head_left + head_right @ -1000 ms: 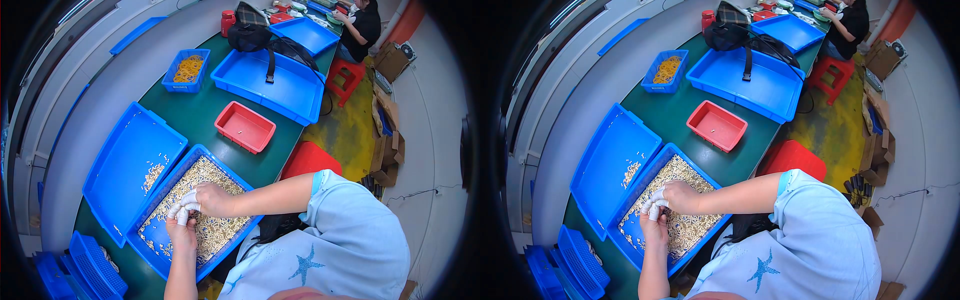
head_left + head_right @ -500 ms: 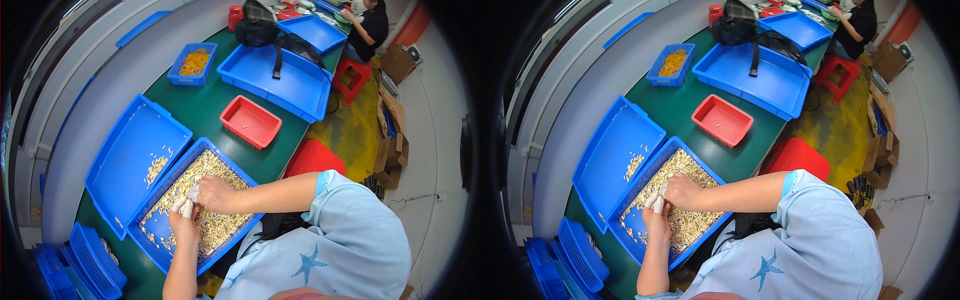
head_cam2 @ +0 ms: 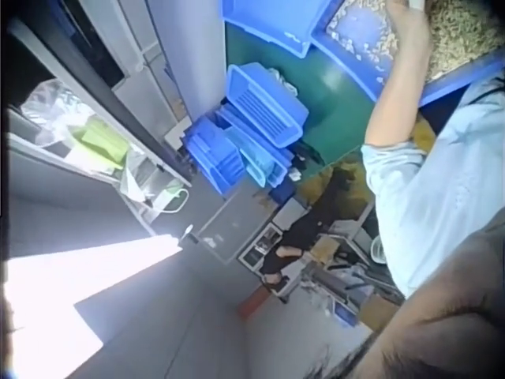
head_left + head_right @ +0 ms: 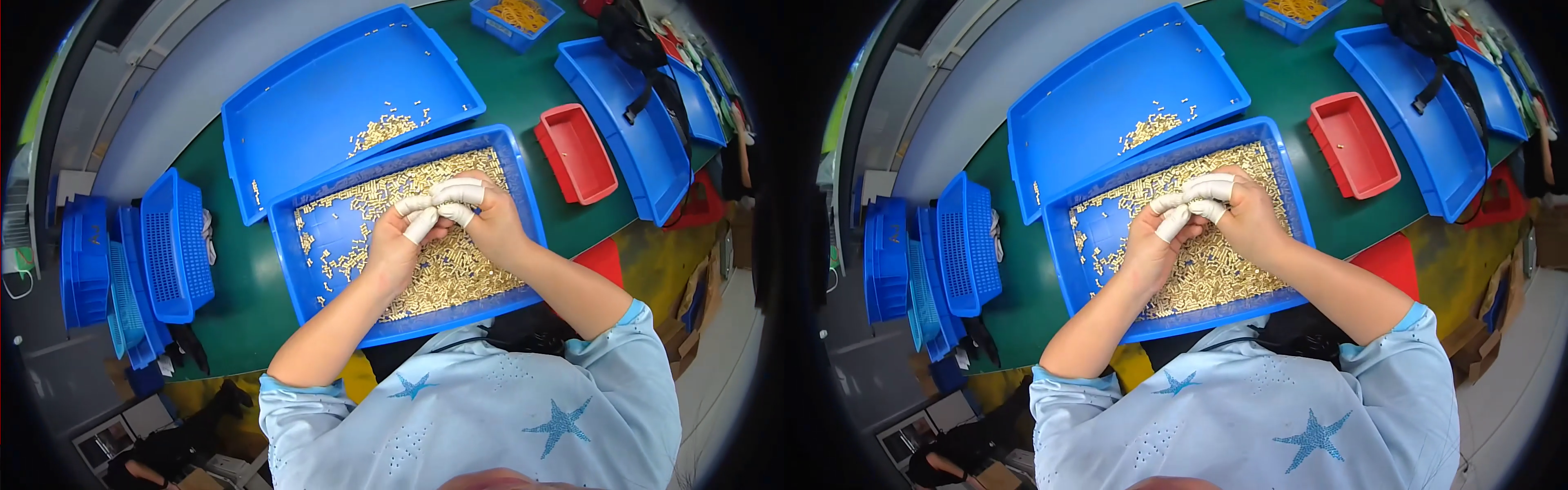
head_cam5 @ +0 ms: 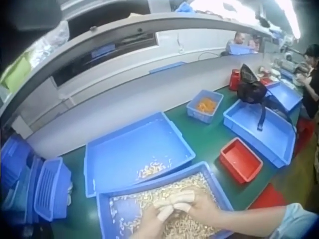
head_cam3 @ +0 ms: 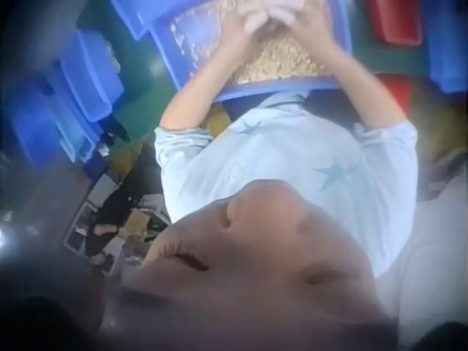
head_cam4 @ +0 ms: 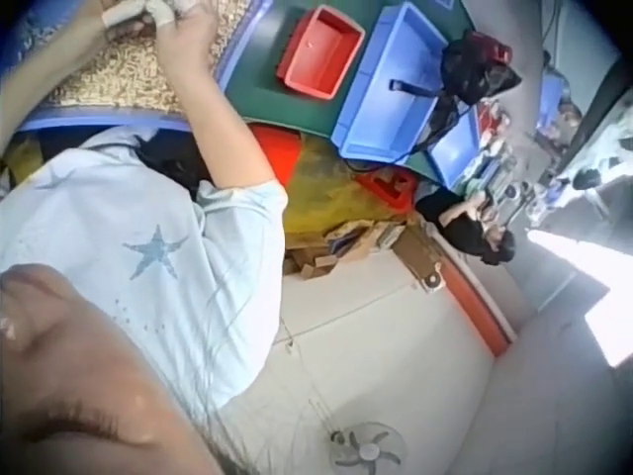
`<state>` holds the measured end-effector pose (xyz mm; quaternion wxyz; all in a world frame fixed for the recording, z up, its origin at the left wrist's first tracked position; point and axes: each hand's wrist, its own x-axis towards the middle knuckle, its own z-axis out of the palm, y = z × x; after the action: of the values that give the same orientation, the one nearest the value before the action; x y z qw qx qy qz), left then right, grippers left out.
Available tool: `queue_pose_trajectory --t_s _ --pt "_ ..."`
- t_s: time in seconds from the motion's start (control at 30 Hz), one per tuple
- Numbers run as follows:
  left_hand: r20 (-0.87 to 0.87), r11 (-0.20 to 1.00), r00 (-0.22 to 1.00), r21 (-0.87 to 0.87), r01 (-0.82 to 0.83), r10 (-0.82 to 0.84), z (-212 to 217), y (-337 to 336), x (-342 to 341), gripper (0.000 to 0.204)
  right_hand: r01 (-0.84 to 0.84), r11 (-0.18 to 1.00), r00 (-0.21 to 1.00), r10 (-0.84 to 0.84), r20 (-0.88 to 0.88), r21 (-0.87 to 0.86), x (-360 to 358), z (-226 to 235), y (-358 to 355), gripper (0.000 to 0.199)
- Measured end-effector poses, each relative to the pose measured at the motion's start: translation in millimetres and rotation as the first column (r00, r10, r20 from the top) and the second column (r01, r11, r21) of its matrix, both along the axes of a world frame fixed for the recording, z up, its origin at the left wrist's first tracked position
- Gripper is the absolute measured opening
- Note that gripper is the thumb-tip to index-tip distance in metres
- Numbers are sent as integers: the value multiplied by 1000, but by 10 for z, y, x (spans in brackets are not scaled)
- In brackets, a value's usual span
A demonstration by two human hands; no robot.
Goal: The person assembles white plastic tubing components into hub configurations by hand at a manual workstation.
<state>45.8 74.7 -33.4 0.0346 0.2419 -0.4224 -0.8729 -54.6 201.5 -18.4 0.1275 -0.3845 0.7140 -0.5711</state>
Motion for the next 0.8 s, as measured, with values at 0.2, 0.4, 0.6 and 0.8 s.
queue_pose_trajectory --t_s 0.2,0.4,0.6,0.8 --pt "-87 997 994 -25 -74 71 5 23 38 15 4 1000 994 -6 -105 -19 27 -27 10 19" --pt "-139 985 987 -140 -96 76 36 28 58 13 41 999 992 -39 -121 15 47 -41 43 19" --pt "-178 920 979 -360 -156 96 -25 22 49 14 10 999 985 -2 -172 48 31 -26 39 19" --pt "-132 696 991 -710 -104 13 -82 -80 72 15 10 999 977 -2 -215 39 23 -35 46 23"
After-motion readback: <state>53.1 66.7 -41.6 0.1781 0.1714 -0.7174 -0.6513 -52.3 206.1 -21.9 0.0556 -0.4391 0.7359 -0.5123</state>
